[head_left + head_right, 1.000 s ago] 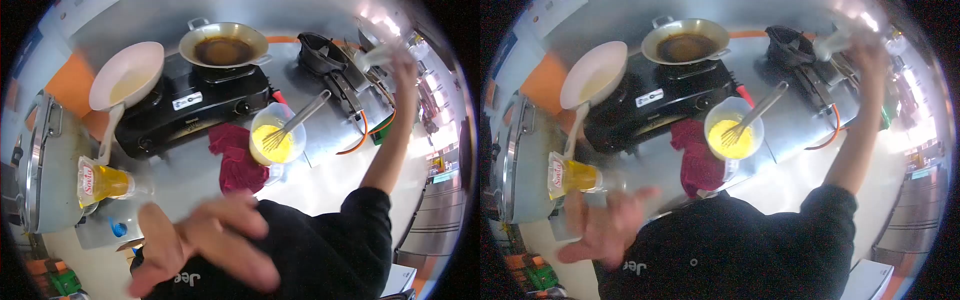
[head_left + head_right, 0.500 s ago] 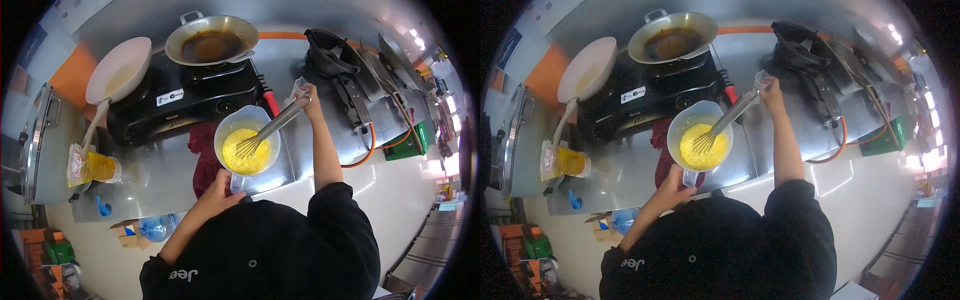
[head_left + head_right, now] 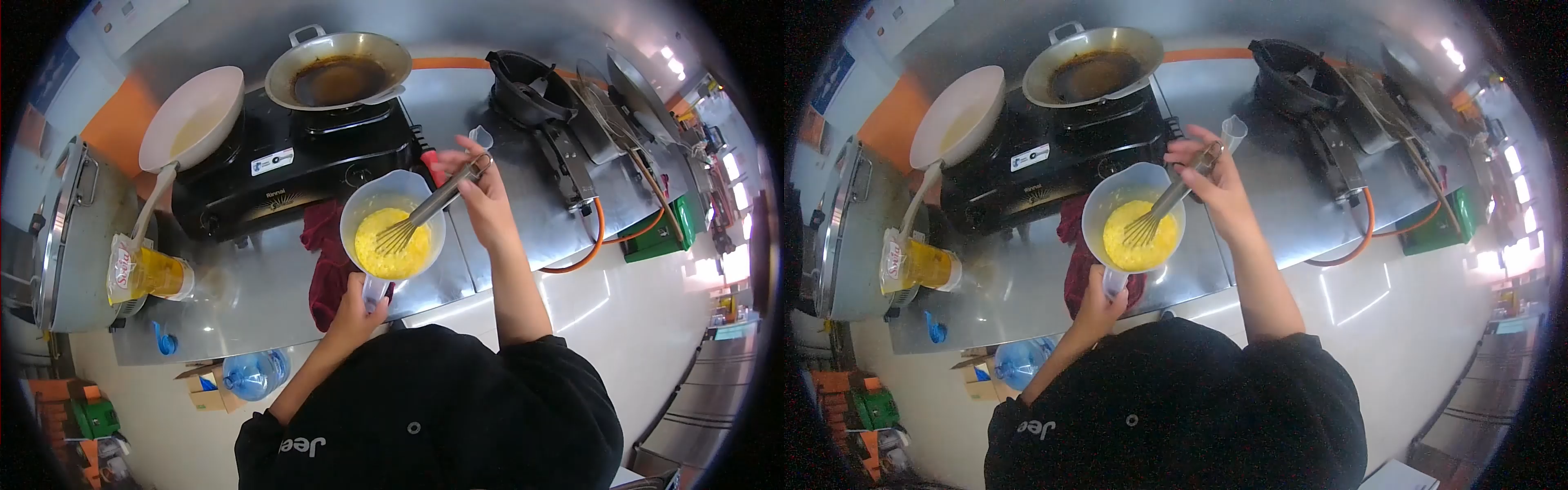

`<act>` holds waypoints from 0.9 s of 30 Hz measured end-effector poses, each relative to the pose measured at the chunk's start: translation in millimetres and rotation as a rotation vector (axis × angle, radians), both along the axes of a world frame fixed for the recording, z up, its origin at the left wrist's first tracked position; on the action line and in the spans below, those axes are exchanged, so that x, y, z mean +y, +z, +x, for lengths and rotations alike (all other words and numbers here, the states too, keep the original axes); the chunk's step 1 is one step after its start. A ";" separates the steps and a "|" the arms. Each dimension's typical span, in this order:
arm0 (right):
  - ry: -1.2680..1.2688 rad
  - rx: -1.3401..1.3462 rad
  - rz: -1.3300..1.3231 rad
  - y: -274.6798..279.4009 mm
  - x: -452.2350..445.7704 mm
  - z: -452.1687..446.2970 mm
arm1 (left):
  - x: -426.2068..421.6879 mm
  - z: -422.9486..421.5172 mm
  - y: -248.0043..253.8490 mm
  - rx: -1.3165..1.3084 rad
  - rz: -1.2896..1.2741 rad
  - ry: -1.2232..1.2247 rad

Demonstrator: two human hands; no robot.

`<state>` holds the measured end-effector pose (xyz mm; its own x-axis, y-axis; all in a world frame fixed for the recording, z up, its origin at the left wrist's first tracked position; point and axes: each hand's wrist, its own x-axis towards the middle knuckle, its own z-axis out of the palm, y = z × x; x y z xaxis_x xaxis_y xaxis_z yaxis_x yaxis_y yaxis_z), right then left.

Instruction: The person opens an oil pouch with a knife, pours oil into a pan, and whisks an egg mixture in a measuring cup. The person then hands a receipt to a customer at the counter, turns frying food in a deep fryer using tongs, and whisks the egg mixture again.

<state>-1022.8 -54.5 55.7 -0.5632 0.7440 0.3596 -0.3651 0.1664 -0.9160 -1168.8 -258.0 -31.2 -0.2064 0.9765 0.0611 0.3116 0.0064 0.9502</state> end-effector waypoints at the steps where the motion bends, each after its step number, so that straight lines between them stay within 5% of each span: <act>1: -0.003 0.000 0.003 2.5 -5.4 -6.6 | 0.9 -1.3 0.9 0.014 0.010 0.017; 4: -0.133 0.236 -0.247 3.0 -20.6 -33.1 | 3.2 -6.2 2.0 0.008 0.024 0.004; 6: -0.092 -0.016 -0.190 0.8 -25.9 -54.4 | 1.2 -7.9 0.5 -0.013 0.027 -0.030; 13: -0.033 0.186 0.096 87.5 -76.0 -67.6 | 4.1 -17.1 -10.0 0.008 0.163 -0.141; 15: -0.033 0.167 0.084 88.2 -83.8 -72.3 | 3.9 -20.4 4.0 -0.142 -0.057 -0.213; 17: 0.270 -0.097 -0.037 87.7 -87.0 -62.6 | 2.7 -21.2 1.1 -0.120 -0.012 -0.221; 19: 0.273 -0.309 0.205 84.5 -67.6 -42.6 | 1.7 -25.4 1.5 -0.103 0.032 -0.224; 21: -0.127 -0.160 0.012 81.9 -53.3 -32.7 | 3.7 -28.7 3.6 -0.148 -0.134 -0.317; 22: -0.135 -0.162 0.006 72.6 -56.4 -37.3 | 3.8 -28.2 -1.8 -0.150 -0.140 -0.326; 24: -0.111 0.345 -0.031 57.5 -58.3 -50.7 | 11.8 -28.9 -12.3 0.008 0.298 -0.289; 25: -0.057 0.172 -0.036 53.2 -71.6 -47.2 | 12.7 -31.3 -13.2 0.008 0.305 -0.295; 27: 0.473 -0.335 0.486 79.6 -76.1 -37.4 | 10.8 -37.3 -12.0 -0.030 0.170 -0.300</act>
